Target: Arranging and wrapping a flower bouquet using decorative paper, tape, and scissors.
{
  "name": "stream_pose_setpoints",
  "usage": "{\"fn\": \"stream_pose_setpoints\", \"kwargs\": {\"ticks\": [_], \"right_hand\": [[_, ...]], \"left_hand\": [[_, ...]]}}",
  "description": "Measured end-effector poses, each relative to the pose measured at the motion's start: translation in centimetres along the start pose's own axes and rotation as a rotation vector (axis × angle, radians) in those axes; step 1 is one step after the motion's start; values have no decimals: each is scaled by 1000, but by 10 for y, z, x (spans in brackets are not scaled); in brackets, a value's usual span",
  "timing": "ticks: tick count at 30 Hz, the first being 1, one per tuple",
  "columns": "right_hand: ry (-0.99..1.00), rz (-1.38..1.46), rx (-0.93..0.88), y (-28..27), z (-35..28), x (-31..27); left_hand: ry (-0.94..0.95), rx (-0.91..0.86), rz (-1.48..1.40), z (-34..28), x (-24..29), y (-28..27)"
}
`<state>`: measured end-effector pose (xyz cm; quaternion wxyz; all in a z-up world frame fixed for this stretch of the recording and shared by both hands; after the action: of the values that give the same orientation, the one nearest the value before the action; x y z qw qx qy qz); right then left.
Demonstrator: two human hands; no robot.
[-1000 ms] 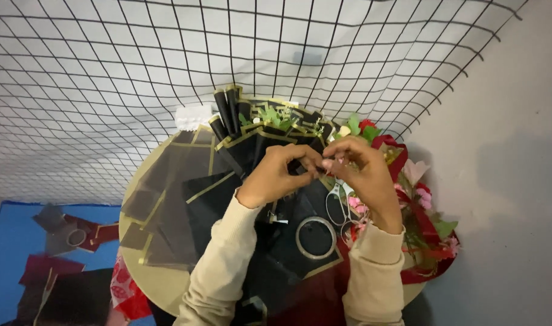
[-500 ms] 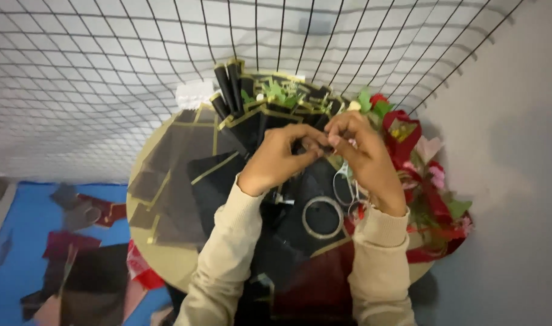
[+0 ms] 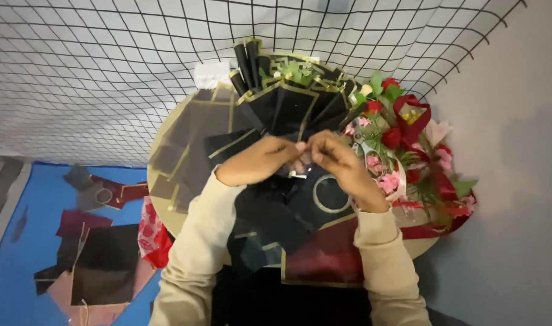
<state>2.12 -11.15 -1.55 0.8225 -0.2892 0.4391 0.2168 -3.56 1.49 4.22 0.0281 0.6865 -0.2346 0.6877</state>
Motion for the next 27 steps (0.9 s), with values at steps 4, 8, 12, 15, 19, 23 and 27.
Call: {"fn": "stream_pose_setpoints", "kwargs": {"ticks": [4,8,12,15,19,23,27], "right_hand": [[13,111,-9,18,-19,20],[44,392,173,1,-45,57],[70,652,247,-5,-57,86],[-24,683,170,14,-49,55],[39,538,280,25,-55,40],[115,457,462,14,-64,36],[229,375,516,5,-71,40]], "left_hand": [[-18,-45,14,-14,-18,2],[-148,22,-14,-25,-60,-15],[80,30,-470,-28,-77,-23],[250,149,-572,-26,-77,-21],[358,217,-730,-12,-87,0],[396,225,-687,-2,-86,20],[472,254,-582,-1,-79,29]]}}
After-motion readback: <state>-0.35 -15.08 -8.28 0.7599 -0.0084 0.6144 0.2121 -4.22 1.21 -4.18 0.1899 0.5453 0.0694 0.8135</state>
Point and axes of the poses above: each hand's wrist, its own z-axis towards the middle knuckle, its own y-axis out of the palm, x = y × z, the point moved 8 cm from there along z, towards the middle knuckle, and after that the axes turned 2 degrees about -z, right-handed, at the moved point
